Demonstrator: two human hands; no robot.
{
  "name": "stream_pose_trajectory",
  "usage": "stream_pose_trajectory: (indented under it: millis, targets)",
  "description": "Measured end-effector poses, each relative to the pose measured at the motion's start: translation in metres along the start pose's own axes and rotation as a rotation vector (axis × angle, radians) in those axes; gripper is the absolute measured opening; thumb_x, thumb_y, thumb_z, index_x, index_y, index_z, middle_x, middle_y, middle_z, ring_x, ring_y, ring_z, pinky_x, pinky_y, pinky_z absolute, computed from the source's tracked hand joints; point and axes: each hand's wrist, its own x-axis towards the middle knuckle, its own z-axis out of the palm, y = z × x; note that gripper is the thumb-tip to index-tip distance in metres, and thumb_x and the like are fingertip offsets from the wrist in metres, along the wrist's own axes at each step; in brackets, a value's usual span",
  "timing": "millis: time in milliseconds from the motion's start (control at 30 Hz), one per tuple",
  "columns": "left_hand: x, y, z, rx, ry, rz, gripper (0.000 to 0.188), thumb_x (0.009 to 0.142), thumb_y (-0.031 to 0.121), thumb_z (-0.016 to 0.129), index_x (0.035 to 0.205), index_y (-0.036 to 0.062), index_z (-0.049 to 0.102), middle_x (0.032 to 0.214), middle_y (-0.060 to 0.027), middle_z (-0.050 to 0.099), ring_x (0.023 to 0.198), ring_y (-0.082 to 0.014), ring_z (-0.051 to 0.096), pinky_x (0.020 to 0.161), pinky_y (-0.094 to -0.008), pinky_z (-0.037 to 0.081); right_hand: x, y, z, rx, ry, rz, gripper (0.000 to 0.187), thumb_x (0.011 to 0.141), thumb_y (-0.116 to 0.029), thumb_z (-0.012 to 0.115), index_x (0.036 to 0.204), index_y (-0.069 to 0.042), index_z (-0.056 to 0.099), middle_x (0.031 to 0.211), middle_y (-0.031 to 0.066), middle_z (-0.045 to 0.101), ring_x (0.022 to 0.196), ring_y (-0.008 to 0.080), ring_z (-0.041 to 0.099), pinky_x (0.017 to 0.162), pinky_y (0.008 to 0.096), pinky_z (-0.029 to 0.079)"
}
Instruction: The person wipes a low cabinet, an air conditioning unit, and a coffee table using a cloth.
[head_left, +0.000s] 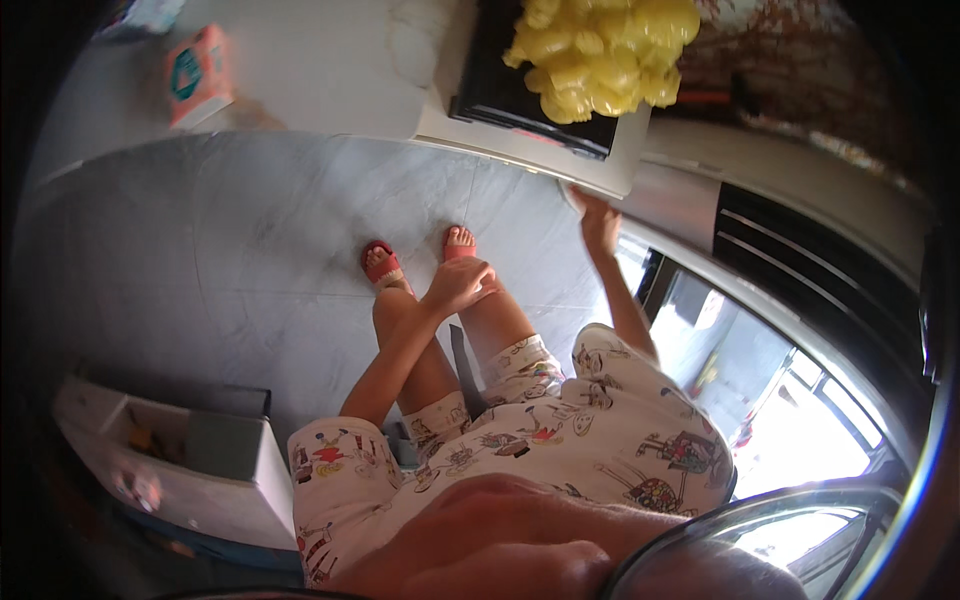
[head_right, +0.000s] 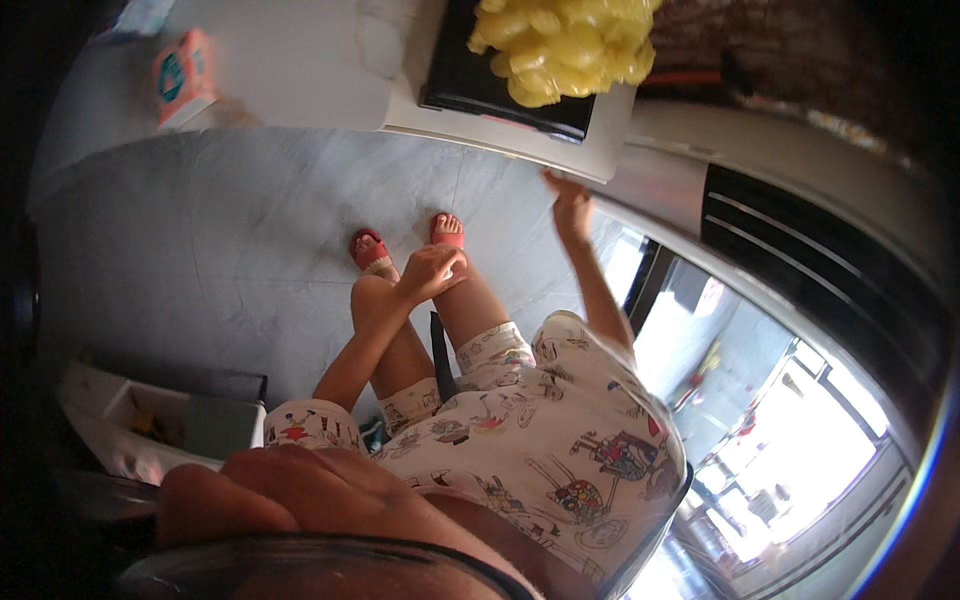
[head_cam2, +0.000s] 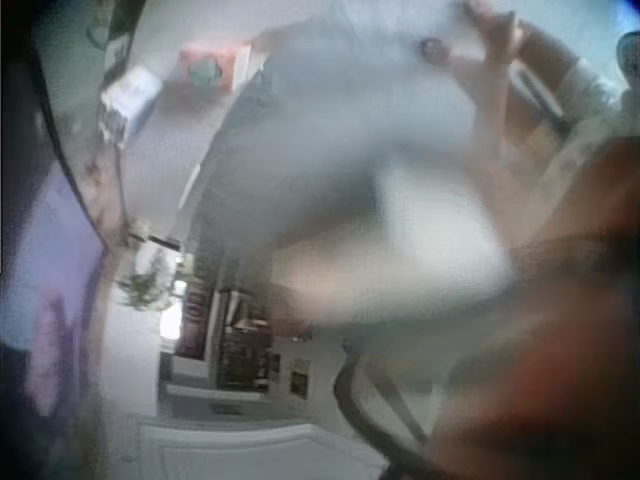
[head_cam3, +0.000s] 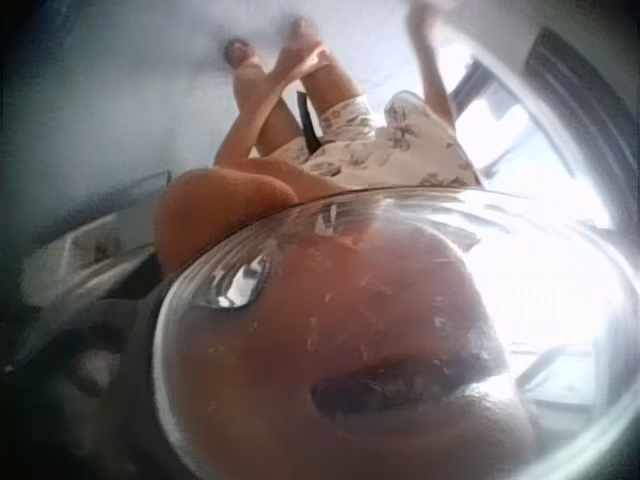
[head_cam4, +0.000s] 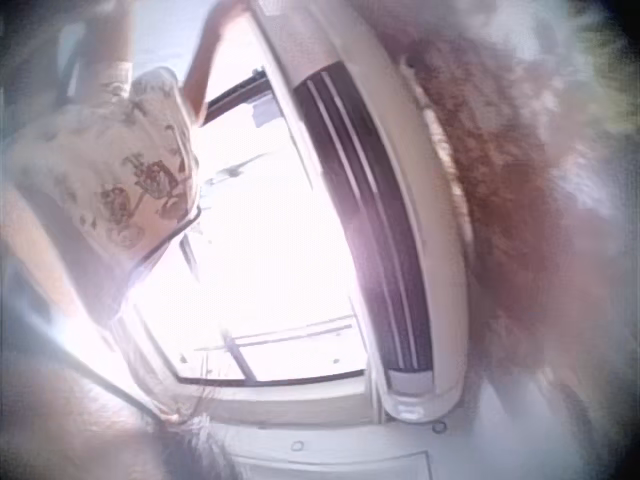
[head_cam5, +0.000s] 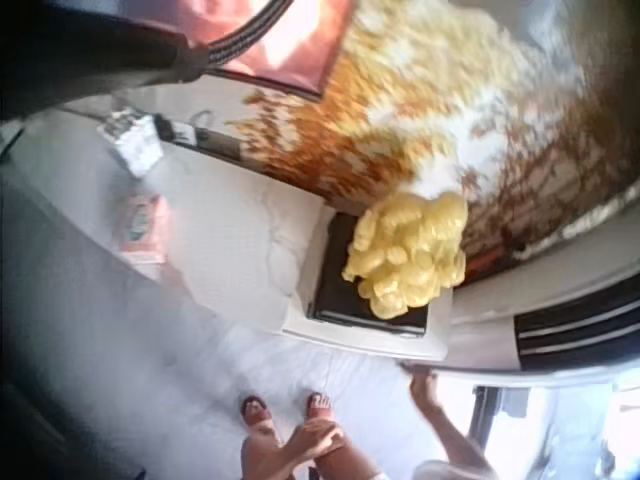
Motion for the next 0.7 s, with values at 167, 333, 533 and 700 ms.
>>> stream_pose_trajectory:
  millis: [167, 333, 533, 700]
  targets:
    - [-0.038, 0.038, 0.030, -0.121, 0.266, -0.515, 0.023, 0.070, 0.028, 0.063, 0.078, 0.0096, 0.052, 0.065, -0.0066, 0.056, 0.065, -0.0251, 0.055, 0.063, -0.0333, 0.042, 0.015, -0.106, 0.006, 0.605, -0.314, 0.109, 0.016, 0.074, -0.002, 0.057, 0.086, -0.009, 0.065, 0.087, 0.0068, 0.063, 0.080, 0.0160, 0.061, 0.067, 0.0235, 0.047]
    - [-0.082, 0.099, 0.024, 0.132, 0.294, -0.840, 0.024, 0.073, 0.029, 0.062, 0.081, 0.0076, 0.053, 0.061, -0.0071, 0.054, 0.060, -0.0255, 0.055, 0.055, -0.0336, 0.042, 0.040, -0.164, 0.011, 0.616, -0.458, 0.181, 0.023, 0.072, -0.001, 0.053, 0.088, -0.013, 0.065, 0.084, 0.0092, 0.062, 0.077, 0.0206, 0.061, 0.067, 0.0264, 0.047]
    - [-0.102, 0.079, 0.036, 0.180, 0.435, -1.156, 0.027, 0.077, 0.036, 0.054, 0.084, 0.0096, 0.052, 0.069, -0.0106, 0.058, 0.067, -0.0276, 0.058, 0.056, -0.0365, 0.044, 0.023, -0.140, 0.051, 0.481, -0.508, 0.068, 0.025, 0.072, 0.000, 0.050, 0.085, -0.014, 0.066, 0.080, 0.0098, 0.063, 0.072, 0.0227, 0.061, 0.067, 0.0271, 0.047]
    - [-0.102, 0.084, 0.022, 0.127, 0.401, -1.381, 0.027, 0.076, 0.038, 0.051, 0.081, 0.0110, 0.052, 0.069, -0.0112, 0.060, 0.061, -0.0319, 0.058, 0.054, -0.0424, 0.045, 0.070, -0.151, 0.080, 0.501, -0.362, -0.136, 0.028, 0.071, 0.005, 0.049, 0.086, -0.012, 0.065, 0.087, 0.0095, 0.062, 0.083, 0.0227, 0.059, 0.072, 0.0291, 0.046]
